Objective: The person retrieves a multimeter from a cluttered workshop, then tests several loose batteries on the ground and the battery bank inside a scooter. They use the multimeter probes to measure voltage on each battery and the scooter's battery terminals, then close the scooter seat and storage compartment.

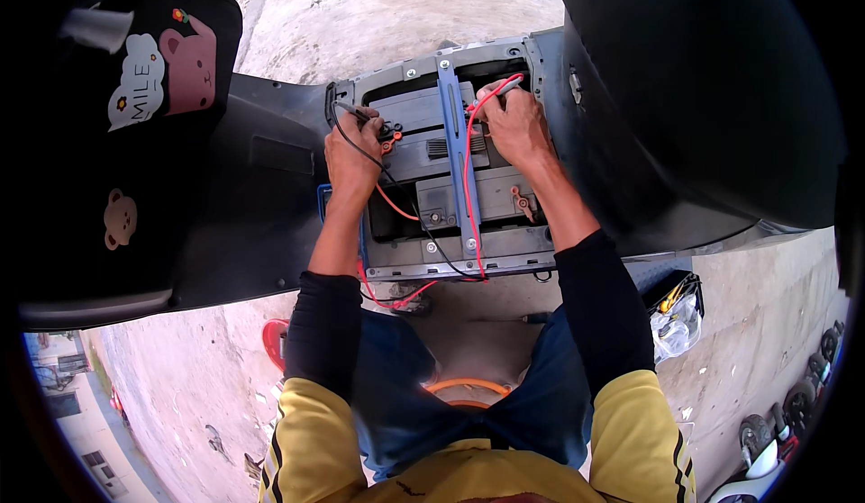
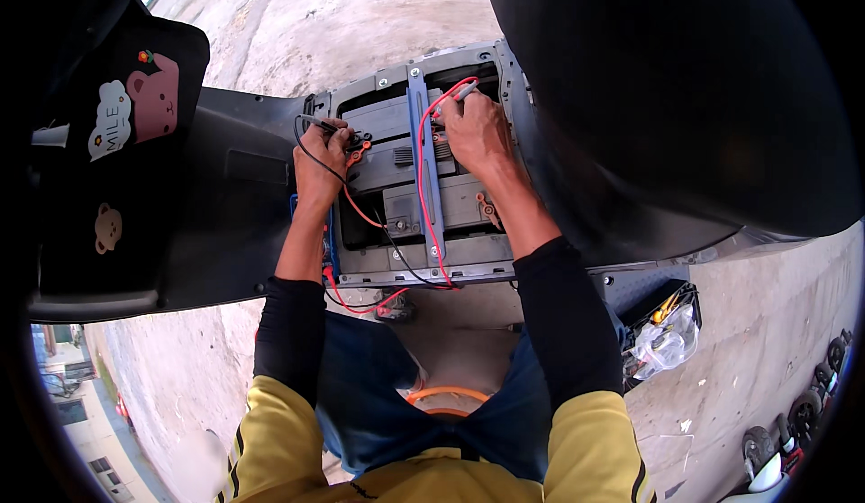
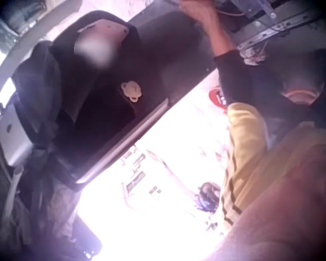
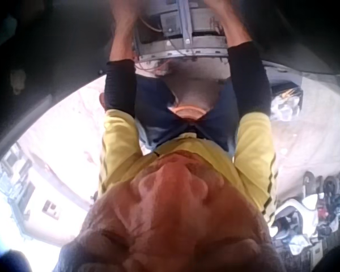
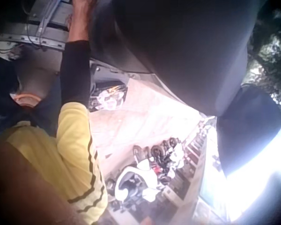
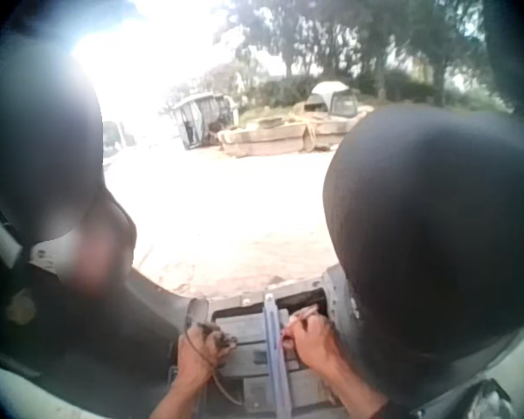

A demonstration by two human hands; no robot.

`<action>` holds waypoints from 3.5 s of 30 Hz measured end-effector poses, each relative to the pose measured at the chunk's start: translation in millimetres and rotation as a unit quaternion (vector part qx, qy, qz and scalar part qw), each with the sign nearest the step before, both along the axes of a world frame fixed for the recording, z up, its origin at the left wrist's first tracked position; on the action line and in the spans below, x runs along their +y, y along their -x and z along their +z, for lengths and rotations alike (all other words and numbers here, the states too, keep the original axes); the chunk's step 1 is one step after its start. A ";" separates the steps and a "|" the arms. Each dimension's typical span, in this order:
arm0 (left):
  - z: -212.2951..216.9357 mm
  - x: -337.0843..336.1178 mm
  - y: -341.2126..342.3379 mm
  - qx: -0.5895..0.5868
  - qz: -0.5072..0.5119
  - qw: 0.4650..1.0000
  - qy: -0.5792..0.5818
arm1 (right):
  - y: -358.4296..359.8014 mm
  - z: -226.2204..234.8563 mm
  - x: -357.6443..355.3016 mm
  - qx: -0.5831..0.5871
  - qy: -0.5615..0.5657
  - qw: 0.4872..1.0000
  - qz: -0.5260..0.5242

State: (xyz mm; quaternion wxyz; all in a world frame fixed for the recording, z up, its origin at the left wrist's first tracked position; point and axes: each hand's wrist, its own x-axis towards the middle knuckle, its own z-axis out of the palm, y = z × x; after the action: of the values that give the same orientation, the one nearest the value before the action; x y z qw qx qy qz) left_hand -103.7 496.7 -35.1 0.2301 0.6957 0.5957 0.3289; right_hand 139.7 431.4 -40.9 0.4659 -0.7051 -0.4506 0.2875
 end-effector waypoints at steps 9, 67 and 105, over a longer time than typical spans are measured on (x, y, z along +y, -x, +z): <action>7.9 -12.2 -6.6 0.087 -0.002 0.995 -0.040 | 2.8 -6.5 5.0 -0.082 0.007 0.997 0.004; 43.4 -24.4 4.5 0.031 -0.028 0.999 0.022 | -1.5 25.4 -33.5 0.044 -0.023 0.999 -0.022; 32.3 -38.4 -8.3 0.173 -0.046 0.984 -0.019 | 2.7 6.1 -26.8 -0.103 0.031 0.993 0.047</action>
State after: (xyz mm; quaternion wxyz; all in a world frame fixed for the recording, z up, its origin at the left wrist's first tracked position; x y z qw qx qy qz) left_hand -95.4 458.3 -2.8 0.1252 0.7728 0.5877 0.2042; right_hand 137.1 404.6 -34.9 0.3807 -0.7235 -0.5196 0.2484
